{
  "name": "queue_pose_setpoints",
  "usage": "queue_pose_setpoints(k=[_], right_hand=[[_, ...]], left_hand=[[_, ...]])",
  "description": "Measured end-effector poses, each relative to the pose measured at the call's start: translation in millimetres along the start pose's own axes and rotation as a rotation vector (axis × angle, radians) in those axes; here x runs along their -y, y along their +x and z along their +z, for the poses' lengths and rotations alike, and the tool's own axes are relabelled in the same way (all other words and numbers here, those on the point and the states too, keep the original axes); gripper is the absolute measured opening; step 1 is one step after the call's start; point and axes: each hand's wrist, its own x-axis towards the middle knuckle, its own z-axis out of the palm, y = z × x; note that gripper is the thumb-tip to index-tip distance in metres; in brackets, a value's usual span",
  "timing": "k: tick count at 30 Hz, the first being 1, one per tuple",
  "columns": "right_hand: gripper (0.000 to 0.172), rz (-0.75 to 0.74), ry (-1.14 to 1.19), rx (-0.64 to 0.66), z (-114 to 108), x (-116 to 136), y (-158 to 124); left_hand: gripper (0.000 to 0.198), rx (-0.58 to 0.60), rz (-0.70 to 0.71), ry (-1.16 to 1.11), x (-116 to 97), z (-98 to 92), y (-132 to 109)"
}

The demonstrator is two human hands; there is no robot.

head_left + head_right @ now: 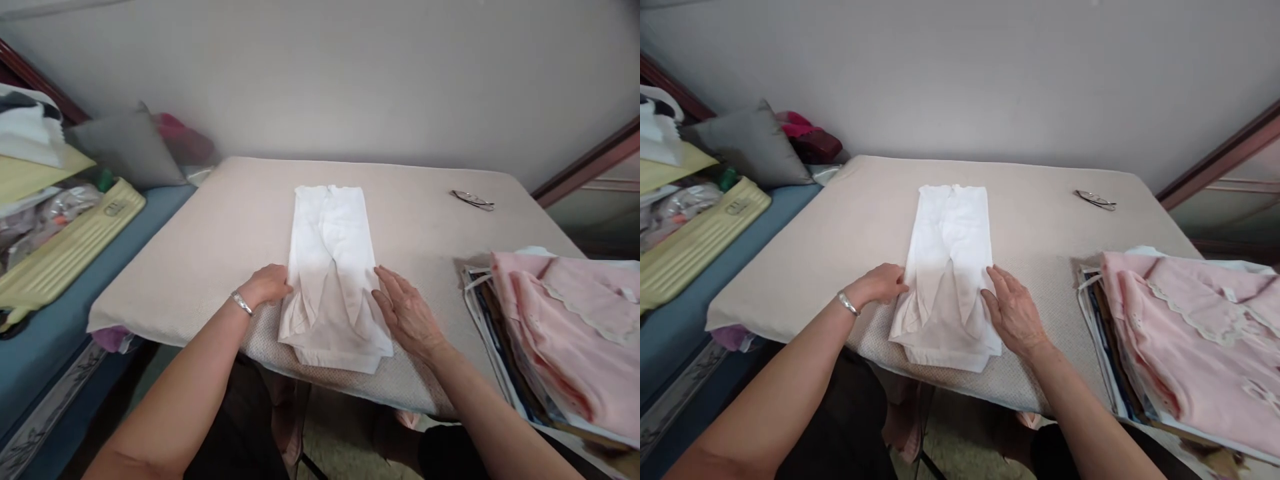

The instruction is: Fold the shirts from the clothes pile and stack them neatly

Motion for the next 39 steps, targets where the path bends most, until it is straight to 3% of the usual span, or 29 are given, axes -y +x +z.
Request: queue_pose_setpoints(k=[2,5,7,9,12,15,17,20,22,24,27,29,32,39], right_hand=[[0.063,-0.011,-0.049,-0.025,5.0,6.3,-1.8],[0.072,-0.112,-0.114,0.146,24.2,17.7,-11.0],[0.073,-0.147,-0.107,0.275,34.9,20.7,-16.6],[0.071,-0.147,-0.083,0.335,35.6,18.4,-18.1],[0.059,-0.177,-0.018,0.309,16.9,12.4,-13.3],[0.052,-0.186,0.020,0.177,-4.7,15.7,-8.8],[0.057,-0.170,0.015,0.128,-8.1,24.4,-10.3],[0.074,-0.179,0.025,0.257,2.2,38.2,-18.9],[0.083,-0.187,0.047,0.380,8.6,42.8,-24.5],[0.078,-0.179,0.067,0.438,6.6,43.1,-26.8],[0.061,-0.164,0.096,0.433,-10.7,40.6,-27.7],[0.067,-0.190,0.111,0.423,-23.6,40.5,-32.6],[0.081,-0.262,0.086,0.427,-32.8,44.6,-50.2],[0.082,-0.350,-0.044,0.397,-18.5,48.0,-81.9]], left_hand=[[0.017,-0.016,-0.038,0.040,-3.9,-0.9,-1.0],[0.024,-0.187,-0.008,0.096,-12.4,5.5,-1.5],[0.038,-0.285,0.155,0.146,-16.8,14.6,-0.2],[0.054,-0.287,0.327,0.194,-18.7,23.2,2.1],[0.052,-0.259,0.381,0.215,-22.8,27.4,5.9],[0.044,-0.470,0.394,0.187,-37.0,25.5,12.9],[0.047,-0.589,0.444,0.159,-49.3,27.5,21.3],[0.056,-0.504,0.508,0.160,-59.1,37.9,35.4],[0.049,-0.423,0.512,0.178,-57.8,44.4,41.4],[0.042,-0.442,0.507,0.174,-54.2,46.7,42.7],[0.043,-0.541,0.519,0.142,-52.7,42.8,39.0],[0.046,-0.550,0.535,0.127,-54.9,39.7,35.9],[0.049,-0.504,0.560,0.110,-59.0,40.1,33.8],[0.055,-0.309,0.539,0.114,-58.3,54.1,40.6]])
